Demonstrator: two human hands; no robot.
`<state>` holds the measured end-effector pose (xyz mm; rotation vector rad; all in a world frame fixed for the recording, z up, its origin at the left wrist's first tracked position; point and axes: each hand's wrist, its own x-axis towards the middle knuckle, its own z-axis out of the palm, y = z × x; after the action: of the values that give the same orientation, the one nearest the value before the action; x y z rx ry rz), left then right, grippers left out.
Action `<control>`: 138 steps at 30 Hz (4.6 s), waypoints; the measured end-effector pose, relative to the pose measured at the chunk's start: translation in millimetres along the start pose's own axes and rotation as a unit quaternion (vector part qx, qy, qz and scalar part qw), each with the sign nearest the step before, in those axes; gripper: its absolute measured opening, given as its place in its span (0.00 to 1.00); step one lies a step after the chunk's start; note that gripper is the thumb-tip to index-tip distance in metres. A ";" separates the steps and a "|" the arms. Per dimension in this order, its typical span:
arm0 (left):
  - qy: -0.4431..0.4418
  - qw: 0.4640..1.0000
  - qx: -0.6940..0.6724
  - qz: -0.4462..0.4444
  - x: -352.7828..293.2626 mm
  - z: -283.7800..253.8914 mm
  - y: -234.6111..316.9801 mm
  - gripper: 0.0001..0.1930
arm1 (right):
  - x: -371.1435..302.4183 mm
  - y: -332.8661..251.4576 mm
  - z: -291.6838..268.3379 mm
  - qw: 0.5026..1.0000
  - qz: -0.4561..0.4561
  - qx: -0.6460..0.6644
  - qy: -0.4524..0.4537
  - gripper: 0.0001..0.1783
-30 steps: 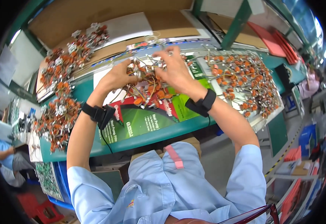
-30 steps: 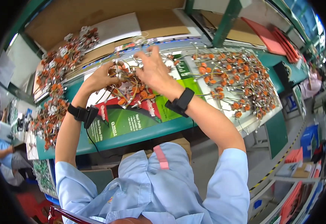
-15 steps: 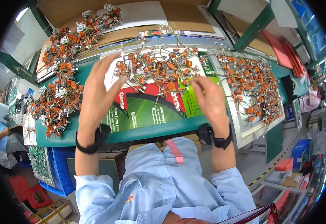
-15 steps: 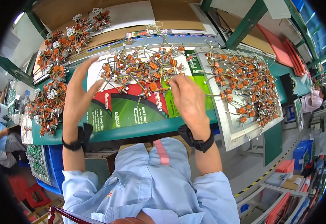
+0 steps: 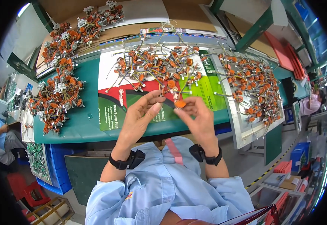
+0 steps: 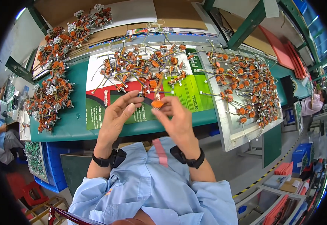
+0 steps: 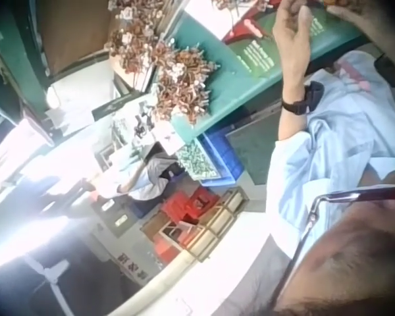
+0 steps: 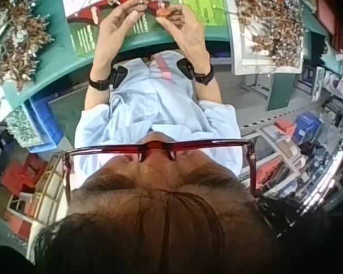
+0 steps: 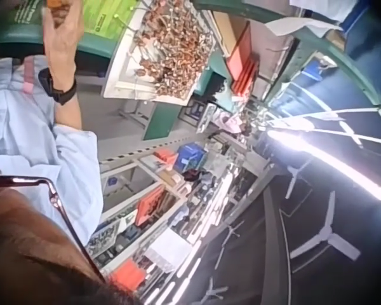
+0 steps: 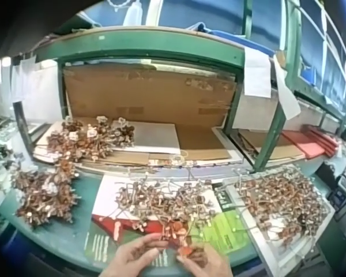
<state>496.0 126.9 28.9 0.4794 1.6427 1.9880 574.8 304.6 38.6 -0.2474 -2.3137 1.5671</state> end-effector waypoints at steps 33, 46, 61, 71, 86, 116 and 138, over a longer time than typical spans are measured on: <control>0.094 0.979 -0.154 0.099 13.4 -16.9 -26.1 0.12 | 77.9 31.6 12.1 0.940 -0.197 -0.269 -0.066 0.12; 0.103 0.989 -0.002 0.101 14.3 -7.1 -15.3 0.15 | 2.4 -6.4 30.4 0.989 -0.076 -0.049 -0.117 0.23; 0.041 0.995 -0.058 0.064 2.1 -19.4 -9.0 0.16 | 0.8 -3.3 40.4 0.975 -0.087 -0.042 -0.198 0.18; 0.084 0.954 -0.282 0.067 -1.9 -42.5 -1.0 0.12 | 73.7 25.7 30.4 0.942 -0.182 -0.259 -0.113 0.17; 0.147 0.977 -0.055 0.146 -4.2 -8.4 6.1 0.15 | 12.6 -0.7 49.4 0.951 0.046 0.306 0.011 0.10; 0.108 0.978 0.127 0.124 -15.7 -22.9 31.9 0.19 | 61.2 -68.1 25.5 0.932 -0.317 -0.175 -0.029 0.08; 0.189 0.929 -0.302 0.096 -23.0 -70.2 6.3 0.10 | 82.5 -6.9 80.0 0.940 -0.187 -0.222 -0.179 0.14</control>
<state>473.5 56.6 21.9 0.0181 1.0979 2.7137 469.0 259.5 32.6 0.3903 -2.7650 0.9522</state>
